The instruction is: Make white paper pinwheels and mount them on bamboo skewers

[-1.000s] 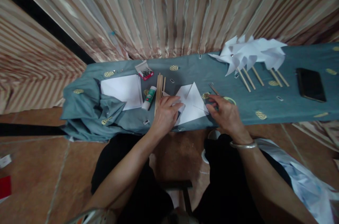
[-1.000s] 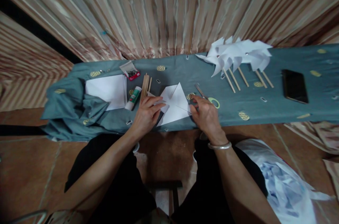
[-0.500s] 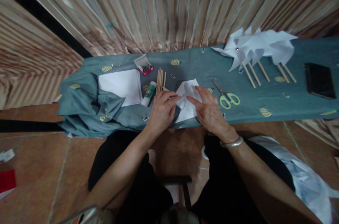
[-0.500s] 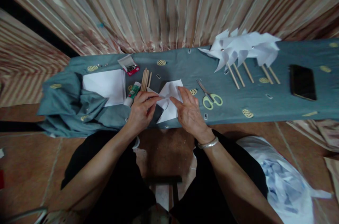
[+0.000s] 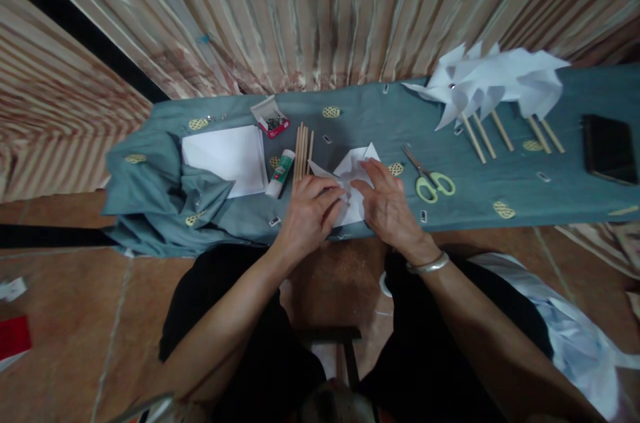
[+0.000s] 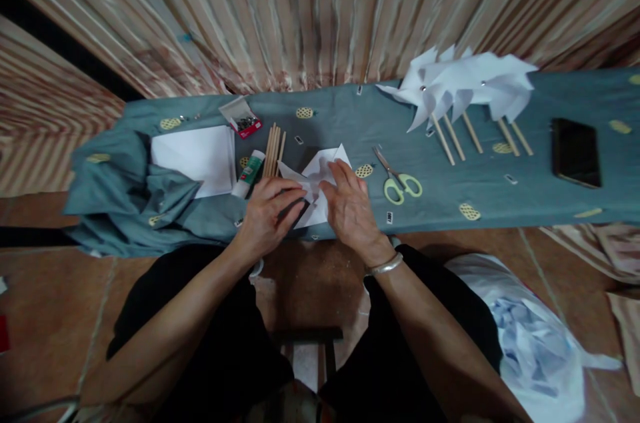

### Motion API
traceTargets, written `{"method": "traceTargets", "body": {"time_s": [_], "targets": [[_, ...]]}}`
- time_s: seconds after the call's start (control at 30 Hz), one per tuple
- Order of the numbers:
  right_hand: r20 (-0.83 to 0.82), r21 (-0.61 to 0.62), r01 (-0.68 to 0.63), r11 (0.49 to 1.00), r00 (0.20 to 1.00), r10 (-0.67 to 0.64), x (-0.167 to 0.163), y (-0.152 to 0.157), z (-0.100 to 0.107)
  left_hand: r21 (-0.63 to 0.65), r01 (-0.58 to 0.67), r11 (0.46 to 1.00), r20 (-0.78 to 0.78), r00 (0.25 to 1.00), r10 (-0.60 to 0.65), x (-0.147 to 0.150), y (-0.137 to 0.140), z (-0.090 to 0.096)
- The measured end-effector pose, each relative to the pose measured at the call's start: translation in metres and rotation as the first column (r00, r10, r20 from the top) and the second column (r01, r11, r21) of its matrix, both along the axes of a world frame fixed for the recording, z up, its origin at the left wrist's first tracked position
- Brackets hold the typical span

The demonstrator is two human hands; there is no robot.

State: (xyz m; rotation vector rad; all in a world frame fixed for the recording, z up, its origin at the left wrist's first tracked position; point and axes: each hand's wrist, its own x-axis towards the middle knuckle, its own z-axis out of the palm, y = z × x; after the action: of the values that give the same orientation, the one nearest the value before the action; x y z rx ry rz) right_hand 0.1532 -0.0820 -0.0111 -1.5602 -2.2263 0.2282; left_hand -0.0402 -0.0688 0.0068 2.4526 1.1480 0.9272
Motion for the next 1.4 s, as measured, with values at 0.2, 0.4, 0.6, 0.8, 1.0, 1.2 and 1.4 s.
{"method": "traceTargets", "body": {"time_s": [0.2,0.4,0.6,0.8,1.0,1.2,1.4], "targets": [[-0.259,0.004,0.039,0.999,0.965,-0.037,0.011,0.014,0.002,-0.032,0.139,0.990,-0.114,0.983,-0.142,0.008,-0.012,-0.005],[-0.187,0.047,0.168,0.985,0.970,-0.156,0.028,0.013,0.008,-0.033,0.166,0.986,-0.235,0.957,-0.169,0.007,-0.014,-0.009],[-0.185,0.001,0.257,0.966,0.950,-0.253,0.035,0.004,0.004,-0.024,0.169,0.985,-0.267,0.949,-0.170,0.006,-0.011,-0.010],[-0.195,0.003,0.299,0.954,0.936,-0.293,0.043,-0.007,0.004,0.027,0.176,0.984,-0.302,0.940,-0.160,0.007,-0.009,-0.009],[-0.192,0.026,0.288,0.957,0.941,-0.278,0.048,-0.013,0.004,0.065,0.193,0.979,-0.342,0.926,-0.159,0.021,-0.009,-0.005],[-0.196,0.006,0.296,0.955,0.937,-0.289,0.049,-0.013,0.005,0.031,0.199,0.979,-0.435,0.885,-0.166,0.045,-0.009,-0.003],[-0.194,0.021,0.293,0.956,0.939,-0.284,0.052,-0.016,0.007,0.029,0.180,0.983,-0.511,0.848,-0.140,0.057,-0.009,0.000]]}}
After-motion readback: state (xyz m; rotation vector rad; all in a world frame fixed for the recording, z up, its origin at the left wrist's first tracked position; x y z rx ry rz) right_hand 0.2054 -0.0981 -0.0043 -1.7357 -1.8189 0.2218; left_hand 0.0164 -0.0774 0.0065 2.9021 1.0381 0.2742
